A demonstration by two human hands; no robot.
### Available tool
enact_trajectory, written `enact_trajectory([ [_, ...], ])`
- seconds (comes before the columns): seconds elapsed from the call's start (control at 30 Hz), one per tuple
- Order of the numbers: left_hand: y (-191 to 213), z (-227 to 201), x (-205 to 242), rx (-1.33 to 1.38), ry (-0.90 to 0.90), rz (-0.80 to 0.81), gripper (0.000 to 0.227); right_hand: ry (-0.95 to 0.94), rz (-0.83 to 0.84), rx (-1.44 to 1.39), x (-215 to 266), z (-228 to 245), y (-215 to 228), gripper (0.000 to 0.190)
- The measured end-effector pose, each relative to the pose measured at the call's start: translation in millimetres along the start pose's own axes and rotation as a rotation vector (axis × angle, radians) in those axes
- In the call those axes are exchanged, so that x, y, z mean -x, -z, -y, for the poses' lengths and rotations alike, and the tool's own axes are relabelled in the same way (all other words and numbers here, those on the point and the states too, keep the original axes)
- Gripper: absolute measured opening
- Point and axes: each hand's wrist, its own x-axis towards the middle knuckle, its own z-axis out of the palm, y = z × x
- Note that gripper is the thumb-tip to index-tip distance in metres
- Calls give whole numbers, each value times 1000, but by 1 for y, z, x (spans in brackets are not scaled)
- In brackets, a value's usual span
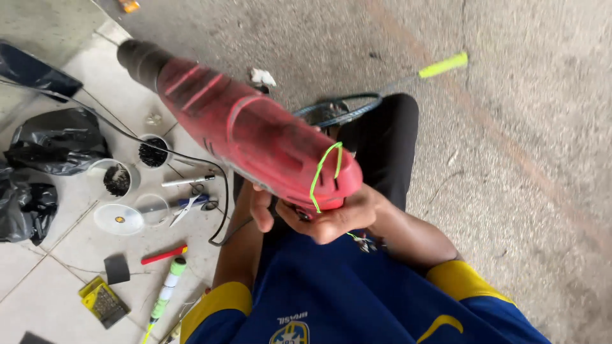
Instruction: Drilling a hole in a badminton racket frame and trimming the edges with a small knife.
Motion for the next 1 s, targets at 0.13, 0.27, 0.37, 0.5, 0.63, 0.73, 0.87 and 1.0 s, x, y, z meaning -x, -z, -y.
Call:
enact_trajectory([
  [0.13, 42, -42, 23, -9, 324, 341, 18, 46, 103, 20, -60, 45, -38, 16],
  [0.27, 60, -108, 48, -737, 1085, 268, 40, 120, 74, -135, -25, 3, -6, 19],
  [0.37, 62, -126, 47, -991, 1373, 309, 54, 125, -73, -183, 3, 10, 5, 36],
  [0.5, 52, -122, 45, -1006, 1463, 341, 68, 190, -308, -213, 27, 41, 7, 96],
  [0.63, 52, -125, 48, -1083, 1411, 360, 64, 143, -456, -118, 52, 69, -8, 94],
  [0.73, 40, -113, 33, -1249, 1263, 380, 52, 185, -567, -15, 67, 72, -13, 76],
  [0.87, 14, -103, 28, -1564, 1004, 240, 36, 217, -577, -35, 80, 71, -8, 73],
  [1.0, -14, -121, 60, -1744, 1179, 183, 49, 227, -598, -87, 88, 68, -9, 74],
])
